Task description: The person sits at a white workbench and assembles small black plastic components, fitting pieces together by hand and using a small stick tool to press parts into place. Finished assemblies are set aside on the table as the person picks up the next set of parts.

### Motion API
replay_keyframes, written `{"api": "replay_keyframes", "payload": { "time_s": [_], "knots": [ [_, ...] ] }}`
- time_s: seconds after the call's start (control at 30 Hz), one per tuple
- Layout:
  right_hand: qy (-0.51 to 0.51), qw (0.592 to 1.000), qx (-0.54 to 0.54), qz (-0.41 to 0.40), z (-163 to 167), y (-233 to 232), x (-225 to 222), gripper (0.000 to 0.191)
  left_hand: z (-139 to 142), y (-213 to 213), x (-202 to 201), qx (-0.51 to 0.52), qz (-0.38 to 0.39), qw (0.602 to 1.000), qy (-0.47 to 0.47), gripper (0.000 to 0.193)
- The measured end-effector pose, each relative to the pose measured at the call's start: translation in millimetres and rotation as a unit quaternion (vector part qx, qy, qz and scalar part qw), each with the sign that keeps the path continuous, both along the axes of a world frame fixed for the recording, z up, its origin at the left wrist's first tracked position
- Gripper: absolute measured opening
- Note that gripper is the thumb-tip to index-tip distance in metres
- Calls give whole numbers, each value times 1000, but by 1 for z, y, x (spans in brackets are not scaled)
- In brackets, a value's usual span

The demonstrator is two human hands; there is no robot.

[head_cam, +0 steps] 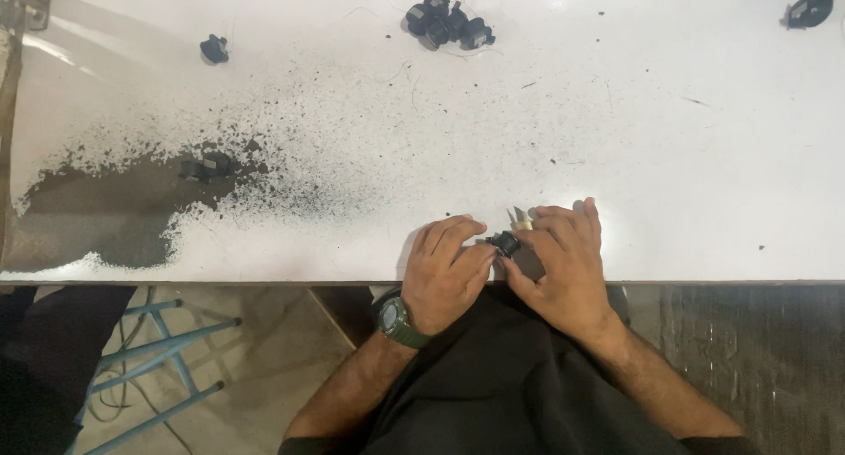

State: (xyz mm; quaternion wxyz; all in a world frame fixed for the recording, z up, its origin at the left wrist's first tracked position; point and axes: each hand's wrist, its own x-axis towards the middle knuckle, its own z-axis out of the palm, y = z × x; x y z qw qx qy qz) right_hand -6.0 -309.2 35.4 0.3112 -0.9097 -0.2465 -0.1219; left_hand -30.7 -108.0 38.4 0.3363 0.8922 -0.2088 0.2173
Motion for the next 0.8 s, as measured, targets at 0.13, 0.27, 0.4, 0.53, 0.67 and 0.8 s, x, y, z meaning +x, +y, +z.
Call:
{"api": "replay_keyframes", "payload": {
  "time_s": [0.13, 0.27, 0.4, 0.53, 0.67, 0.8],
  "knots": [
    [-46, 997, 61, 10, -6, -7, -6, 37, -2, -3, -1, 7, 16, 1000, 4, 16],
    [-82, 988, 124, 48, -18, -12, -17, 30, -5, -5, -5, -9, 18, 1000, 8, 18],
    [-53, 982, 166, 74, -27, -12, -21, 37, -6, -4, -6, -18, 17, 1000, -9, 19],
    [-59, 989, 116, 69, -28, -10, -18, 35, -7, -6, -6, -20, 19, 1000, -15, 20],
    [-63, 990, 110, 60, -27, -7, -18, 35, -8, -8, -8, -35, 14, 999, -20, 19],
    [-67, 991, 104, 57, -27, -7, -18, 36, -9, -8, -9, -47, 15, 998, -26, 19]
  ]
}}
